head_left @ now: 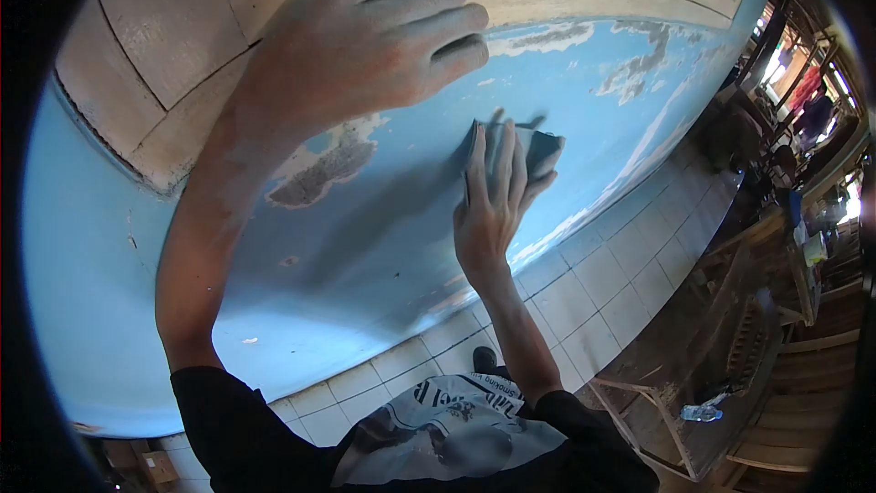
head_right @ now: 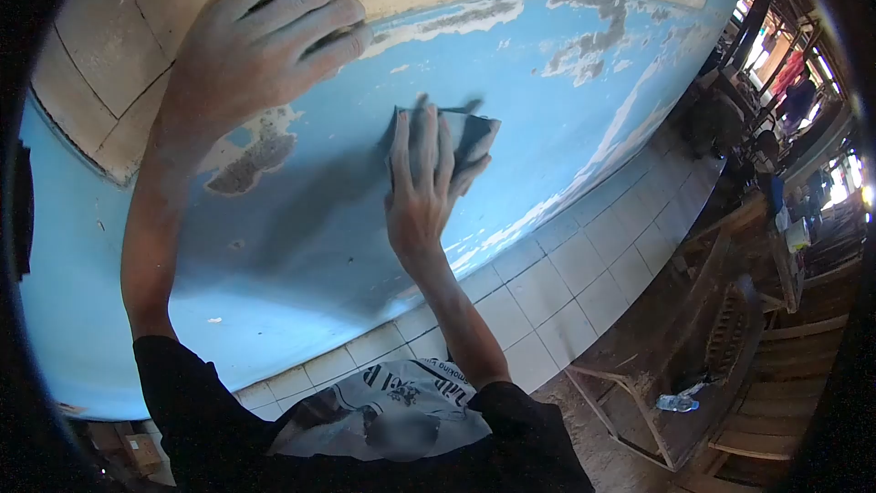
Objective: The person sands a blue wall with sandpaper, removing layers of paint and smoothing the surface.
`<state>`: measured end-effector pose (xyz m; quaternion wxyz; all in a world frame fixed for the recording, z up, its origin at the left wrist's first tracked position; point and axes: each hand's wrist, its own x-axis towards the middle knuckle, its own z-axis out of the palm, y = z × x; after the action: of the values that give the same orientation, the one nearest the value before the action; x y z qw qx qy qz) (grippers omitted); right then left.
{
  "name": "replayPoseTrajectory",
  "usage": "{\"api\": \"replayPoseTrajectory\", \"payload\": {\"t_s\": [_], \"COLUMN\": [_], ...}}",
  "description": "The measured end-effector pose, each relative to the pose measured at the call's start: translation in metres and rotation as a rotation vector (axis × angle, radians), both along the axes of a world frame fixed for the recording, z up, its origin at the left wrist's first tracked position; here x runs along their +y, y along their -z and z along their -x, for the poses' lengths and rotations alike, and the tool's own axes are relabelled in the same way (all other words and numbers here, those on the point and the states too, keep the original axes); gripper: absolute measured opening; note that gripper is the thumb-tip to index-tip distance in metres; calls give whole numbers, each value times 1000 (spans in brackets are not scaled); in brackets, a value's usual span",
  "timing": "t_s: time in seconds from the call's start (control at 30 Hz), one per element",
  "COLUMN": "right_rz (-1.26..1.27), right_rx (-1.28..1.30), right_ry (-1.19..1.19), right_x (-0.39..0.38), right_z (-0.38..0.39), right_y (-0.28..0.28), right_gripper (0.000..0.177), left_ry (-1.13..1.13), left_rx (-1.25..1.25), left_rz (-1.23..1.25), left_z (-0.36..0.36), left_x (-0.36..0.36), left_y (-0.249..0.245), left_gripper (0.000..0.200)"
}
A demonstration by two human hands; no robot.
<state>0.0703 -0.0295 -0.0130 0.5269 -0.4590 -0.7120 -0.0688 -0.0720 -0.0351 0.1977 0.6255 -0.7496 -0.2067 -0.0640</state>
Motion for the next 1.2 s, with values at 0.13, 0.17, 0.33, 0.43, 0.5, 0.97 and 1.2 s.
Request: {"api": "replayPoseTrajectory", "payload": {"t_s": [0.13,0.17,0.33,0.43,0.5,0.97,1.2], "right_rz": [8,-20,35,-6,-20,59,9], "right_rx": [-13,32,-53,50,61,70,-23], "right_ry": [50,55,50,37,49,195,174], "right_x": [8,8,-3,4,4,10,4], "right_z": [-4,-4,3,-1,2,-8,-6], "right_y": [-14,-20,0,-14,-12,-16,-18], "right_gripper": [77,76,73,73,73,56,54], "left_ry": [-37,-24,-54,-71,-64,-67,-24], "left_rx": [21,7,-3,17,14,21,15], "left_rz": [-35,-40,-20,-14,-33,-41,-49], "left_z": [-2,-2,-4,-3,-3,-4,-3], "left_x": [0,0,-1,-3,-1,2,3], "left_y": [0,2,0,4,2,3,3], "left_gripper": [25,24,25,26,26,24,21]}}
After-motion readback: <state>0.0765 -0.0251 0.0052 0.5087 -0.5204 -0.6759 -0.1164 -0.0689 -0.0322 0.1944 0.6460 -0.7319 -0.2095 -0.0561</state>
